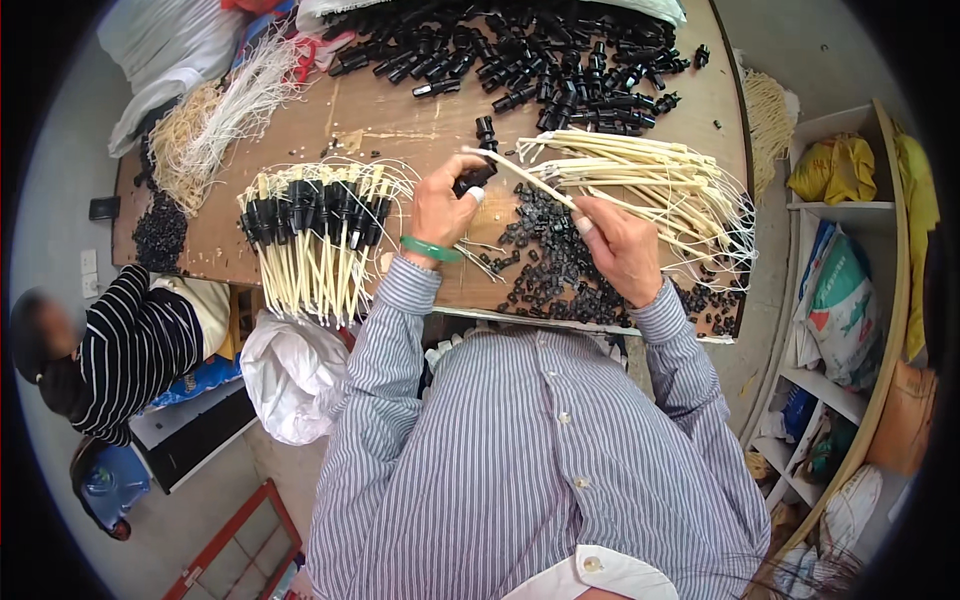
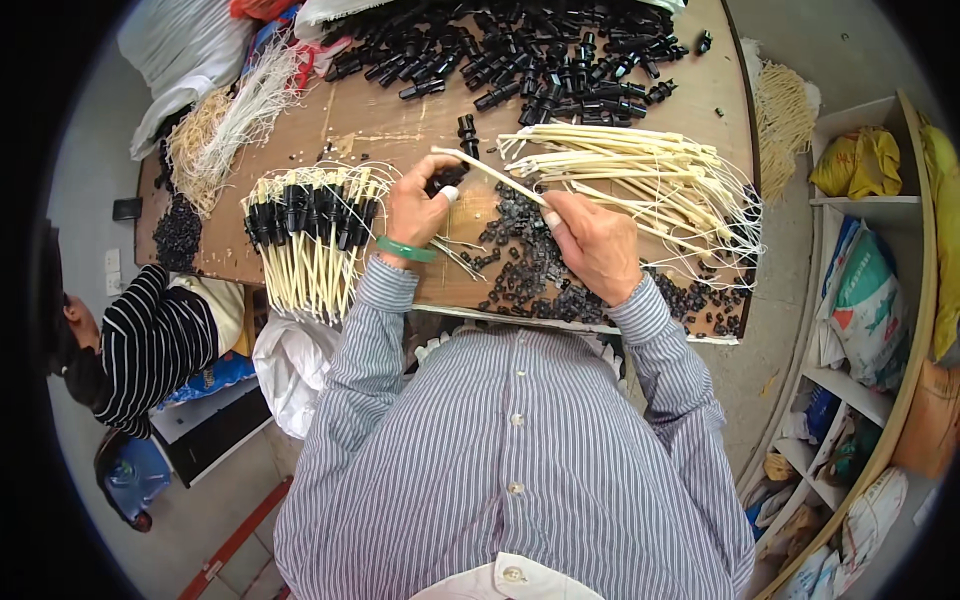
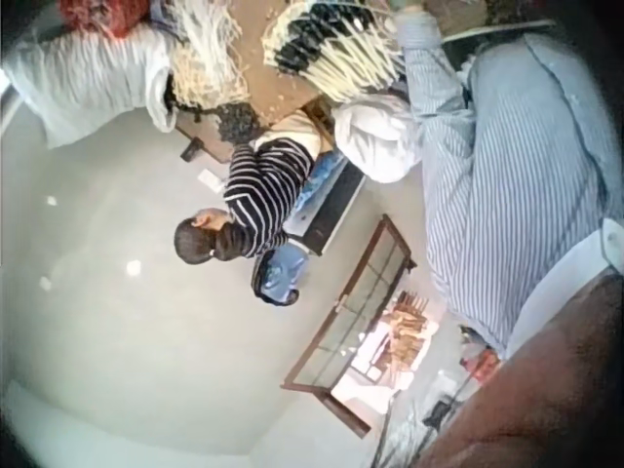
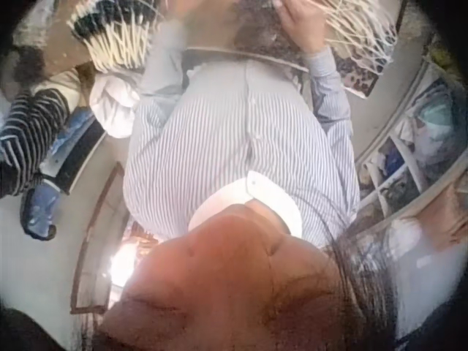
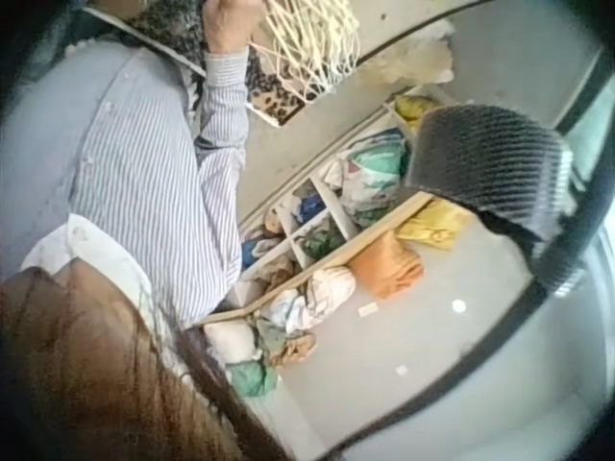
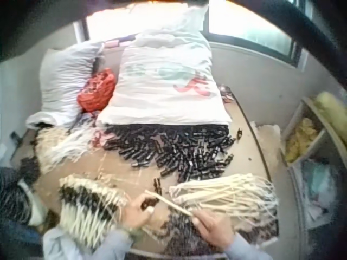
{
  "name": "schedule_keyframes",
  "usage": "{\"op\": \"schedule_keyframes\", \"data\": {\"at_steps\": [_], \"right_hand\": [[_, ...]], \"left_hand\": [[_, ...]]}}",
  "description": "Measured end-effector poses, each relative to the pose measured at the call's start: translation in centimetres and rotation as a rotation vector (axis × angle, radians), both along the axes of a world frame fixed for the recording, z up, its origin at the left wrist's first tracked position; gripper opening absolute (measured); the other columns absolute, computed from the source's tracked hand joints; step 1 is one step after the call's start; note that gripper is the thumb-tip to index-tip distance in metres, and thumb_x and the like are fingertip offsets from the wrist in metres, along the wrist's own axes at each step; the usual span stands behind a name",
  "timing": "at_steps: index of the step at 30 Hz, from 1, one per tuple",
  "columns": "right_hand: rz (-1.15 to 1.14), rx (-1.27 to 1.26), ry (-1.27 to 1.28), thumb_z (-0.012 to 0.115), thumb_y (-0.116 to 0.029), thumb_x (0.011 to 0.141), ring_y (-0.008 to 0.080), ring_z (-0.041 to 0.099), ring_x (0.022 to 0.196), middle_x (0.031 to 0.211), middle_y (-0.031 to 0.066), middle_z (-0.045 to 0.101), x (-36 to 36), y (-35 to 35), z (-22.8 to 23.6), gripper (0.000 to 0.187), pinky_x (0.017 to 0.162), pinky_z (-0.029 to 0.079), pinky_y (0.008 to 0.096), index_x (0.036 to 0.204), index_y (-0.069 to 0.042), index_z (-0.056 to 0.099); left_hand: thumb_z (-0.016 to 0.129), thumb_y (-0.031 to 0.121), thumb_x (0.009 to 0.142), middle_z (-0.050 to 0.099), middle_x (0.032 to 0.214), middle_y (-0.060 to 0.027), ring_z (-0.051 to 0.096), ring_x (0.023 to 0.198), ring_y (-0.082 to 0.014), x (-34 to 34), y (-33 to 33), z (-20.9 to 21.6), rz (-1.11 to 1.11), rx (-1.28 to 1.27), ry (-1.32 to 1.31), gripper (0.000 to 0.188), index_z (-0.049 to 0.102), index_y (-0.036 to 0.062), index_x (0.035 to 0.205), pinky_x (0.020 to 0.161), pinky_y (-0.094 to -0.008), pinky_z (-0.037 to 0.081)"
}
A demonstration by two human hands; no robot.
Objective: The person assembles irrigation tubes by picking up small black plastic fittings and attaching them onto the ends of tubes with strings by hand on a workbench.
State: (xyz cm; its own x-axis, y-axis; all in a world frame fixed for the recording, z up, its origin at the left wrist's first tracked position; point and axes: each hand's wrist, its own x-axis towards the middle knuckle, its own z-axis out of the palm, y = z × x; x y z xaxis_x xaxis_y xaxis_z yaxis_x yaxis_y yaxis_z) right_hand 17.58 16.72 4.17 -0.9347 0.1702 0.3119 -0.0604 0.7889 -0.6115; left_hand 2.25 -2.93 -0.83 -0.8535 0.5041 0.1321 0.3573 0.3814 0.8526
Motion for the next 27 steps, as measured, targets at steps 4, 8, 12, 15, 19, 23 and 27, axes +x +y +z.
{"op": "schedule_keyframes", "data": {"at_steps": [4,8,12,15,19,23,27], "right_hand": [[0.054,-0.033,-0.067,0.062,-0.014,0.086,0.0265,0.064,0.064,0.081,0.0093,0.066,1.0,0.0,-0.8,0.019,0.055,0.050,0.0360,0.104,-0.008,0.065],[0.009,0.007,-0.061,0.063,-0.014,0.086,0.0256,0.062,0.061,0.076,0.0074,0.063,1.9,0.0,-0.7,0.020,0.053,0.048,0.0359,0.105,-0.010,0.065],[0.021,0.113,-0.144,0.064,-0.011,0.084,0.0216,0.060,0.056,0.071,0.0060,0.060,2.4,-0.4,-0.2,0.022,0.049,0.046,0.0336,0.106,-0.010,0.066],[0.040,0.169,-0.112,0.064,-0.008,0.083,0.0190,0.057,0.052,0.067,0.0052,0.058,2.4,-0.5,-0.4,0.025,0.046,0.044,0.0320,0.108,-0.009,0.068],[0.001,0.126,-0.086,0.062,-0.014,0.086,0.0207,0.056,0.050,0.066,0.0037,0.054,2.9,-0.2,-1.2,0.020,0.046,0.045,0.0345,0.106,-0.015,0.063],[0.051,0.387,-0.055,0.065,-0.014,0.082,0.0194,0.055,0.048,0.066,0.0025,0.056,2.1,-2.0,-1.5,0.029,0.046,0.045,0.0349,0.110,-0.017,0.062],[-0.195,-0.016,-0.135,0.067,-0.007,0.074,0.0222,0.062,0.054,0.074,0.0065,0.064,2.3,0.4,-2.4,0.048,0.053,0.051,0.0356,0.121,-0.011,0.058]], "left_hand": [[0.058,-0.003,0.072,0.068,0.092,-0.0136,0.067,0.084,-0.0261,1.0,-0.1,1.0,-0.089,0.041,-0.065,0.040,0.063,0.0060,0.110,0.077,-0.0343,0.053],[0.056,-0.006,0.072,0.068,0.097,-0.0144,0.067,0.089,-0.0265,1.1,0.1,0.8,-0.121,0.008,0.065,0.039,0.065,0.0049,0.108,0.080,-0.0343,0.054],[0.054,-0.009,0.073,0.067,0.093,-0.0139,0.066,0.085,-0.0259,1.5,0.4,0.6,-0.163,-0.085,0.197,0.036,0.064,0.0037,0.105,0.076,-0.0361,0.054],[0.053,-0.010,0.074,0.065,0.087,-0.0129,0.065,0.081,-0.0258,1.7,0.5,0.3,-0.187,-0.095,0.294,0.032,0.063,0.0038,0.101,0.073,-0.0368,0.053],[0.055,-0.008,0.077,0.062,0.081,-0.0112,0.062,0.083,-0.0251,1.7,0.2,0.4,-0.094,-0.043,0.139,0.021,0.062,0.0060,0.091,0.071,-0.0367,0.051],[0.057,-0.008,0.077,0.066,0.092,-0.0083,0.061,0.099,-0.0226,2.9,1.5,0.1,-0.308,-0.211,0.451,0.026,0.063,0.0093,0.096,0.087,-0.0354,0.047],[0.067,0.002,0.077,0.067,0.110,-0.0094,0.062,0.107,-0.0198,3.0,1.1,-0.2,-0.177,-0.240,0.676,0.025,0.065,0.0142,0.099,0.089,-0.0338,0.049]]}}
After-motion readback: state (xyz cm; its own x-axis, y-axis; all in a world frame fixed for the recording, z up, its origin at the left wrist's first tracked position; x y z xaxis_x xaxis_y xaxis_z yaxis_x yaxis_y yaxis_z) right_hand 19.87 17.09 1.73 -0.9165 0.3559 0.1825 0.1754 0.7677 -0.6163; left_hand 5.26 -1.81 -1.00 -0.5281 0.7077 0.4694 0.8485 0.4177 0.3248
